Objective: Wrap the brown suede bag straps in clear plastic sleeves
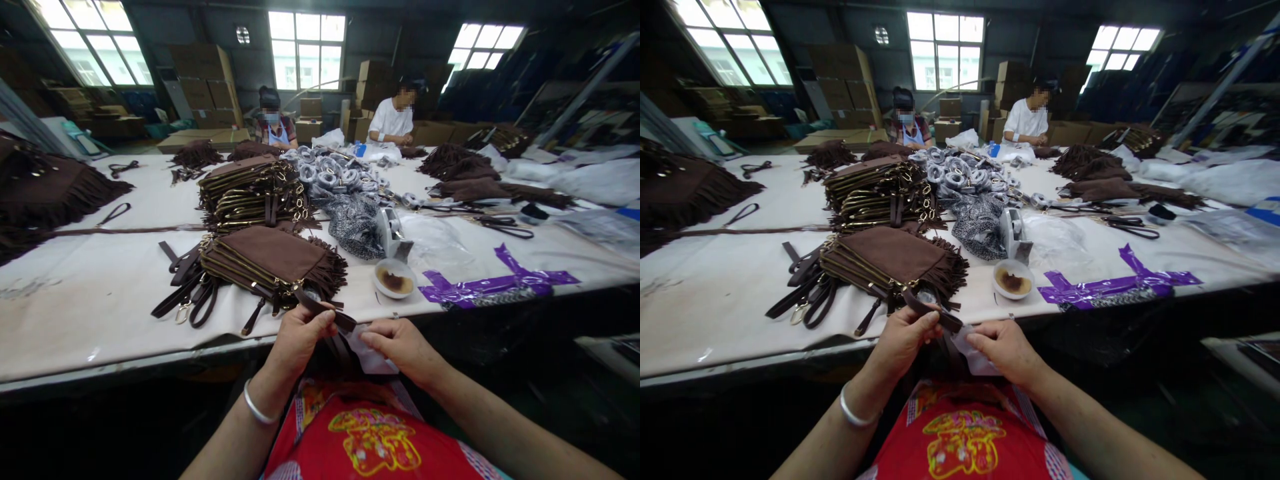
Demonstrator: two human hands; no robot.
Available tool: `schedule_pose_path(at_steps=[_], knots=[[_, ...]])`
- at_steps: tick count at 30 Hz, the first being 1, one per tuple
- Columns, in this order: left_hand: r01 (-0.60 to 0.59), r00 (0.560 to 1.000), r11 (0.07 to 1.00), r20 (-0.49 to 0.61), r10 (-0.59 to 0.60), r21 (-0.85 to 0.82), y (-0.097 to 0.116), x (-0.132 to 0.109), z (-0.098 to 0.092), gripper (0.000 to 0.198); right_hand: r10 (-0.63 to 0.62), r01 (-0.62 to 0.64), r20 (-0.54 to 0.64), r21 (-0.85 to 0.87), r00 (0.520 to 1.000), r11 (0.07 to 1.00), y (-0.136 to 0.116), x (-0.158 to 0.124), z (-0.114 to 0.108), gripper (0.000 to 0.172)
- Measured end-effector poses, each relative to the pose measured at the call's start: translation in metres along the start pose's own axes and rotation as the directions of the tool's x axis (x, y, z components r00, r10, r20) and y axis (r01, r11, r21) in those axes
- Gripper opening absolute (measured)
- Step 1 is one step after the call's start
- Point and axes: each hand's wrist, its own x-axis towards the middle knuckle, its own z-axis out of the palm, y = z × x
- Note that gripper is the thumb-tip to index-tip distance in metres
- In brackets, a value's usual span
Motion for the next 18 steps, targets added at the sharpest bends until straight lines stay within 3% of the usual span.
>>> schedule_pose_path(at_steps=[8, 14, 18], knots=[[-0.006, 1.000, 1.000, 0.004, 0.006, -0.003, -0.0048, -0.0006, 0.0029, 0.026, 0.005, -0.005, -0.033, -0.015, 0.999, 1.000, -0.0005, 0.0014, -0.0009, 0.030], [-0.041, 0.999, 0.988, -0.013, 0.044, 0.151, -0.0050, 0.0000, 0.0007, 0.024, 0.003, -0.002, -0.018, 0.023, 1.000, 1.000, 0.0011, 0.0015, 0.0034, 0.031], [-0.055, 0.998, 0.986, -0.008, 0.057, 0.155, -0.0058, 0.0002, 0.0022, 0.024, 0.024, -0.023, -0.027, 0.044, 0.999, 0.999, 0.0028, 0.0013, 0.0044, 0.034]])
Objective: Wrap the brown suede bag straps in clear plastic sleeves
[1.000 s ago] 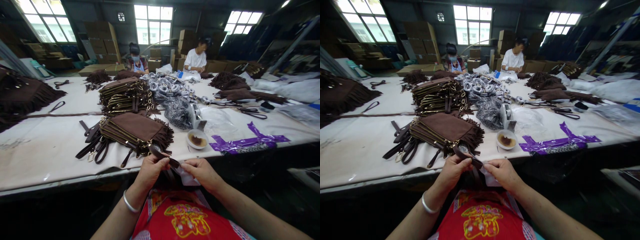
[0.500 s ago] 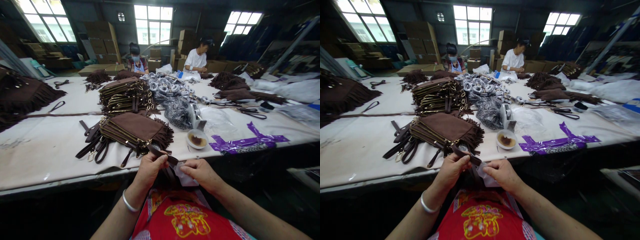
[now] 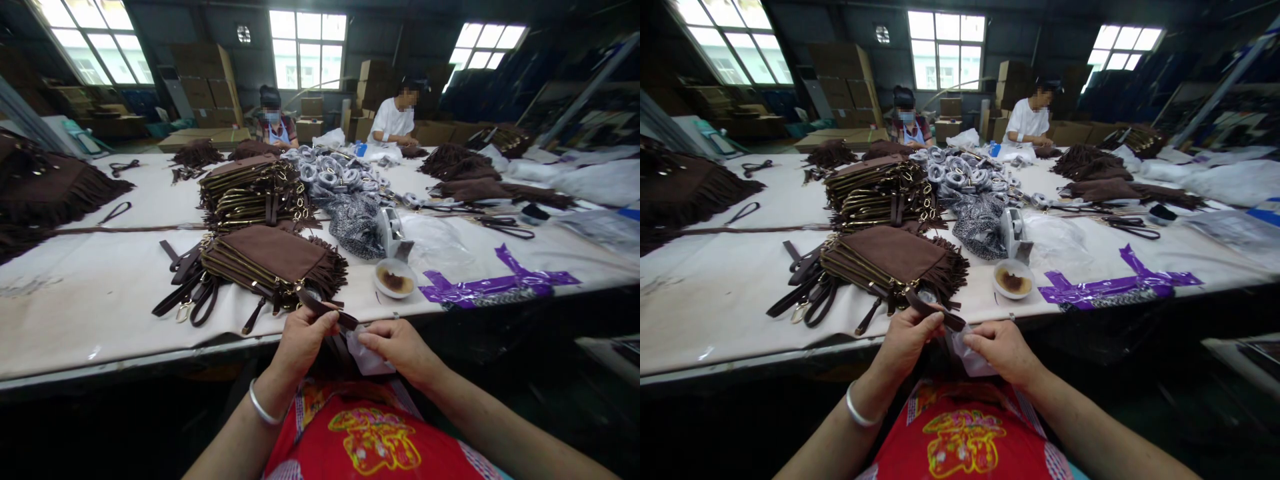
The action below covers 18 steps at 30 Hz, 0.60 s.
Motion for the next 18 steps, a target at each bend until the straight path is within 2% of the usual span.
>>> schedule_pose_path(at_steps=[5, 12, 18], knots=[[0.009, 1.000, 0.999, 0.000, -0.009, -0.047, -0.002, 0.000, 0.001, 0.025, 0.026, -0.026, 0.001, 0.045, 1.000, 0.999, 0.000, 0.000, 0.001, 0.037], [0.027, 0.998, 0.999, 0.059, -0.025, -0.037, -0.002, -0.004, -0.006, 0.026, 0.031, -0.031, -0.004, 0.087, 0.999, 0.996, 0.003, 0.001, 0.001, 0.040], [-0.012, 0.996, 1.000, 0.088, 0.009, 0.029, 0.000, -0.004, -0.009, 0.022, -0.116, 0.108, 0.101, 0.082, 0.988, 0.991, -0.001, 0.000, 0.001, 0.035]])
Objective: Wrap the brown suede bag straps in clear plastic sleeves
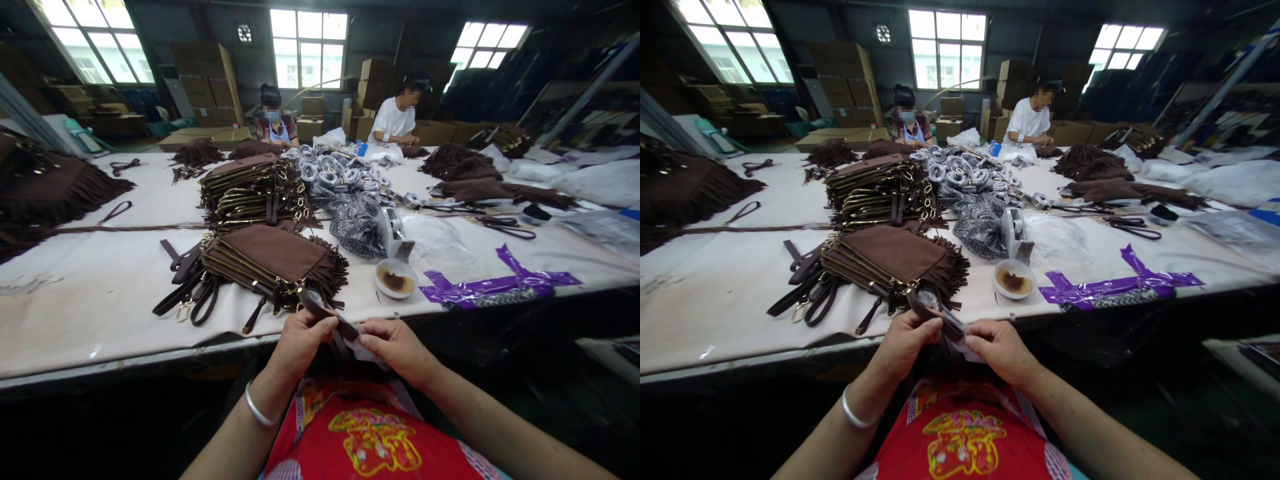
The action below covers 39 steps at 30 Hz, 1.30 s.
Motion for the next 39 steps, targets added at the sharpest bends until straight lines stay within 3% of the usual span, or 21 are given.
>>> schedule_pose_path(at_steps=[5, 15, 22, 28, 32, 36, 39], knots=[[-0.014, 0.998, 0.999, -0.061, 0.016, 0.034, -0.004, 0.002, 0.003, 0.020, 0.033, -0.036, 0.027, 0.102, 0.999, 0.994, 0.000, 0.002, 0.005, 0.036], [-0.041, 0.984, 0.995, -0.171, 0.057, 0.095, -0.001, 0.001, 0.004, 0.023, 0.065, -0.066, 0.014, 0.062, 0.998, 0.996, -0.001, 0.005, 0.003, 0.029], [-0.035, 0.995, 0.996, -0.094, 0.043, 0.086, -0.004, 0.002, 0.004, 0.022, 0.037, -0.037, -0.073, -0.009, 0.997, 0.999, 0.006, 0.010, 0.005, 0.027], [0.070, 0.997, 0.996, 0.036, -0.068, -0.046, -0.015, -0.001, 0.015, 0.027, -0.018, 0.015, -0.022, -0.134, 1.000, 0.991, -0.001, 0.016, 0.008, 0.019], [0.240, 0.969, 0.924, 0.127, -0.211, -0.298, -0.014, 0.004, 0.012, 0.034, 0.087, -0.089, 0.080, 0.023, 0.993, 0.996, -0.007, 0.007, 0.001, 0.026], [0.343, 0.935, 0.767, 0.115, -0.337, -0.543, -0.004, 0.026, -0.002, 0.033, 0.150, -0.171, 0.126, 0.178, 0.981, 0.969, -0.010, -0.013, -0.012, 0.034], [0.311, 0.938, 0.756, 0.059, -0.341, -0.575, -0.002, 0.042, -0.004, 0.028, 0.182, -0.199, 0.106, 0.179, 0.978, 0.963, -0.009, -0.026, -0.017, 0.036]])
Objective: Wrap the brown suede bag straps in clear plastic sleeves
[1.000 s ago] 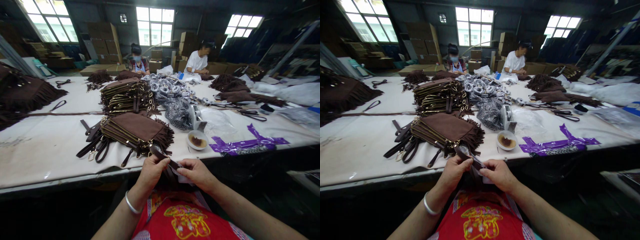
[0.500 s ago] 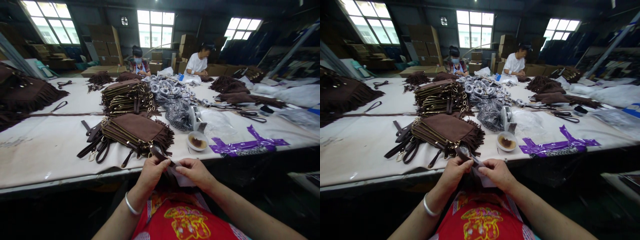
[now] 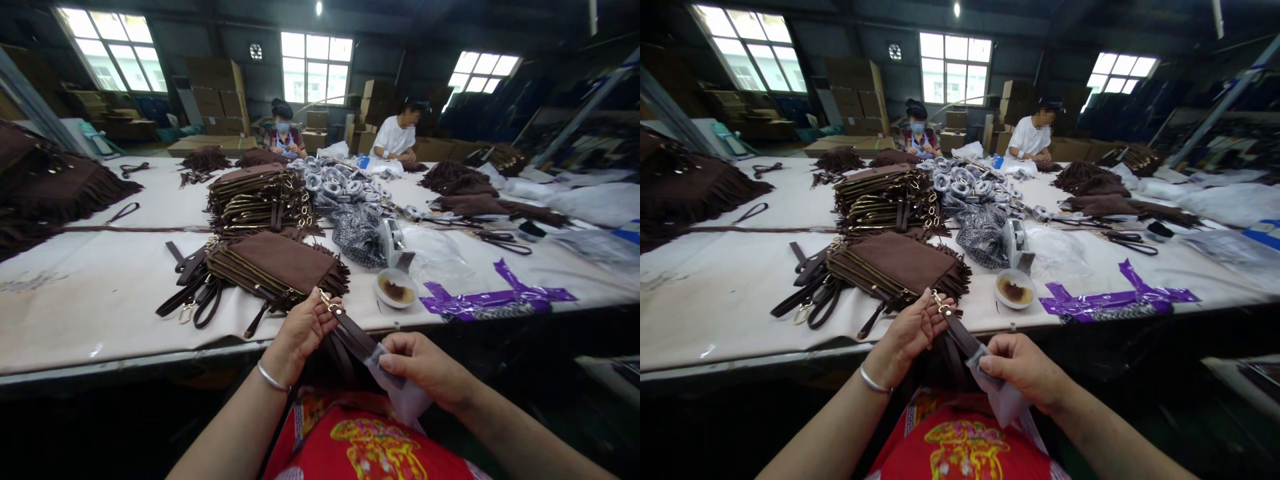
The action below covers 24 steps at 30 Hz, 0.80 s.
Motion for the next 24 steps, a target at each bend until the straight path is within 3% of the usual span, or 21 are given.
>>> schedule_pose_path(at_steps=[5, 8, 11, 18, 24], knots=[[-0.136, 0.979, 0.991, -0.151, 0.136, 0.011, -0.009, 0.014, 0.006, 0.017, -0.013, -0.001, -0.101, -0.142, 0.995, 0.990, 0.008, 0.002, 0.001, 0.036], [-0.190, 0.961, 0.979, -0.191, 0.202, 0.077, -0.013, 0.015, 0.008, 0.018, -0.053, 0.008, -0.153, -0.279, 0.987, 0.960, 0.009, 0.020, 0.004, 0.038], [-0.200, 0.944, 0.970, -0.236, 0.229, 0.140, -0.012, 0.015, 0.008, 0.018, -0.181, 0.075, -0.187, -0.464, 0.965, 0.882, 0.003, 0.049, 0.010, 0.040], [-0.208, 0.936, 0.959, -0.247, 0.253, 0.191, -0.007, 0.017, 0.004, 0.015, -0.371, 0.165, -0.216, -0.624, 0.903, 0.764, -0.022, 0.115, 0.027, 0.041], [-0.237, 0.932, 0.953, -0.232, 0.278, 0.189, -0.007, 0.006, -0.005, 0.022, -0.468, 0.230, -0.157, -0.711, 0.869, 0.665, -0.033, 0.145, 0.042, 0.038]])
